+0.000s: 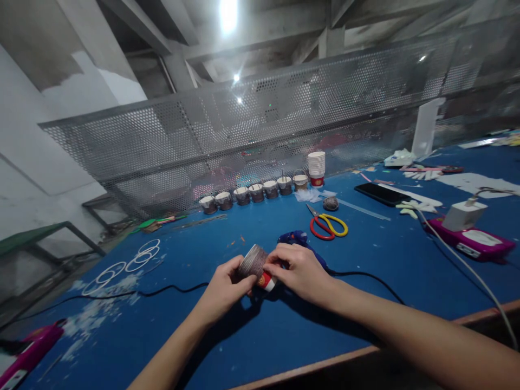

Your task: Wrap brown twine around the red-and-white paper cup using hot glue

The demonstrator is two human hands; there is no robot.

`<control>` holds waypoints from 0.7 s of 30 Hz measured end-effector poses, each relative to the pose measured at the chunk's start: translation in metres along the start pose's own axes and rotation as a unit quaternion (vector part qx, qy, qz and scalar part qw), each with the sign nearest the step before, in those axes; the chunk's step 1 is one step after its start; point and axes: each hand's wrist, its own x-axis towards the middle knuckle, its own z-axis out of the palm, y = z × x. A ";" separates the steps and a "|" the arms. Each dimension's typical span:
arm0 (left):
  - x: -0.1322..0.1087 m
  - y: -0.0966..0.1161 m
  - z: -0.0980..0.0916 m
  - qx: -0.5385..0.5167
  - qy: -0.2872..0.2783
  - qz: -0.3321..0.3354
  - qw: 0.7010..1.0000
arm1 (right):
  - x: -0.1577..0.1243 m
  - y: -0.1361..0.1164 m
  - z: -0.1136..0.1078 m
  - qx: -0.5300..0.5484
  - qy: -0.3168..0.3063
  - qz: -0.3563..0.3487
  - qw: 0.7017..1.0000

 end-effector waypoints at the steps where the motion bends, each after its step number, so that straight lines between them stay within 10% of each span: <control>1: 0.000 -0.001 0.001 0.009 0.004 0.000 1.000 | 0.000 0.000 0.000 -0.002 0.002 -0.002 1.000; 15: 0.002 -0.003 0.003 0.087 0.086 0.061 0.991 | 0.001 -0.006 -0.008 0.051 -0.005 -0.009 0.999; 21: 0.006 -0.009 -0.001 0.109 0.174 0.061 0.977 | -0.033 -0.048 -0.043 0.037 -0.215 -0.085 0.972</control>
